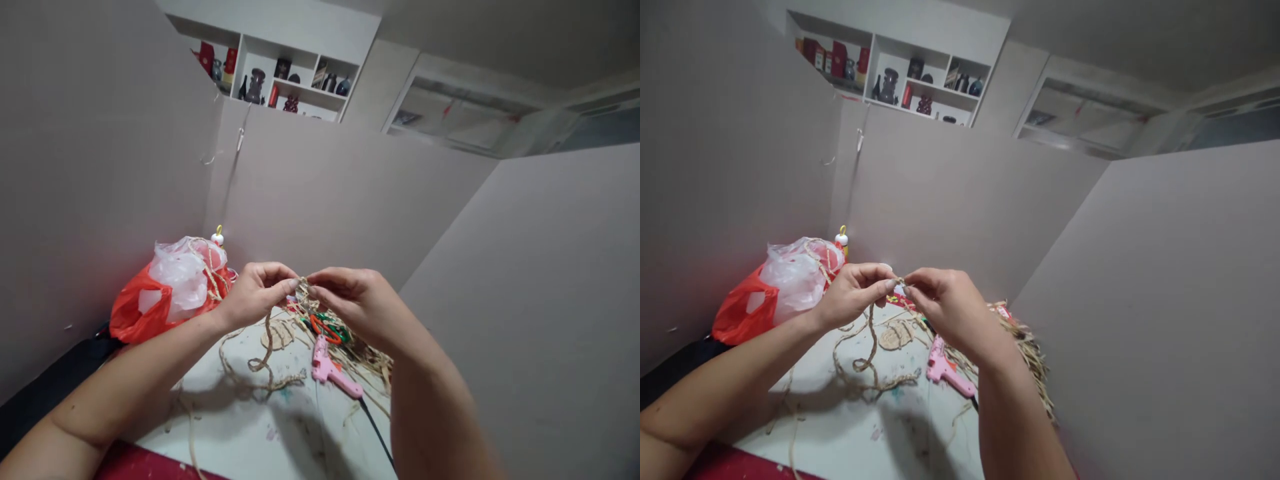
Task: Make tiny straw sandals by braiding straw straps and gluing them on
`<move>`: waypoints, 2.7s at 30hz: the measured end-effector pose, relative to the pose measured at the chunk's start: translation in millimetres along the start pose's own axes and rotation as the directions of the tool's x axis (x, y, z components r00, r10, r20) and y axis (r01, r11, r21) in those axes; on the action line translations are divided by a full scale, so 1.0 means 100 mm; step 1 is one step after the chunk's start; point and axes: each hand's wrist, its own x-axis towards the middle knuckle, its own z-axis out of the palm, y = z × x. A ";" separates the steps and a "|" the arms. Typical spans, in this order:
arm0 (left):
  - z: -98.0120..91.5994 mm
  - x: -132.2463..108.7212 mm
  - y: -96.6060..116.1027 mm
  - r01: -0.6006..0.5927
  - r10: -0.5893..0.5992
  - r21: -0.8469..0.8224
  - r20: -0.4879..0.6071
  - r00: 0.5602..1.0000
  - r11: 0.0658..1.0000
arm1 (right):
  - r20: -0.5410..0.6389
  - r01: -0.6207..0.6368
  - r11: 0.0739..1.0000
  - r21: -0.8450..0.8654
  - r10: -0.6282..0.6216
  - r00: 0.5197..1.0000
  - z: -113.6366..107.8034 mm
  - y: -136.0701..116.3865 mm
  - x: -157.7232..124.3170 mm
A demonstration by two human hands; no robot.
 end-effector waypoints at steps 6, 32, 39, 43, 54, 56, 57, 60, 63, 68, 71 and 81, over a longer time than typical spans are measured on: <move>-0.04 -0.22 -0.22 0.003 -0.007 0.053 0.063 0.998 0.999 | 0.017 -0.151 0.976 -0.159 0.155 0.988 0.33 -0.01 -0.20; 0.20 -0.58 -0.90 0.169 -0.184 0.136 0.101 0.978 0.976 | 0.064 -0.455 0.777 0.434 0.477 0.876 0.84 0.69 -0.78; 0.17 -0.77 -1.11 0.252 -0.254 0.177 -0.012 0.967 0.951 | 0.216 -0.520 0.622 0.585 0.498 0.840 1.20 0.80 -0.83; 0.15 -0.81 -1.22 0.254 -0.241 0.199 -0.088 0.967 0.947 | 0.250 -0.556 0.503 0.662 0.551 0.796 1.40 0.81 -0.89; 0.19 -0.79 -1.20 0.331 -0.326 0.165 -0.056 0.944 0.929 | 0.274 -0.579 0.269 0.770 0.679 0.681 1.51 0.99 -1.00; 0.19 -0.78 -1.18 0.345 -0.340 0.161 -0.056 0.939 0.925 | 0.295 -0.587 0.268 0.764 0.663 0.688 1.50 0.99 -0.98; 0.19 -0.78 -1.18 0.349 -0.344 0.160 -0.059 0.937 0.923 | 0.305 -0.590 0.276 0.759 0.650 0.696 1.49 0.99 -0.98; 0.19 -0.78 -1.17 0.354 -0.347 0.155 -0.070 0.935 0.922 | 0.297 -0.581 0.329 0.744 0.617 0.729 1.45 0.98 -0.98; 0.20 -0.79 -1.17 0.356 -0.348 0.148 -0.078 0.934 0.923 | 0.251 -0.561 0.393 0.729 0.608 0.753 1.40 0.97 -1.01; 0.21 -0.79 -1.18 0.359 -0.351 0.156 -0.076 0.933 0.920 | 0.267 -0.570 0.441 0.693 0.578 0.771 1.31 0.96 -1.04; 0.20 -0.79 -1.20 0.349 -0.340 0.171 -0.078 0.937 0.921 | 0.306 -0.583 0.438 0.684 0.553 0.775 1.30 0.97 -1.04; 0.20 -0.82 -1.25 0.247 -0.239 0.237 -0.061 0.969 0.939 | 0.405 -0.625 0.336 0.704 0.533 0.743 1.36 0.92 -1.02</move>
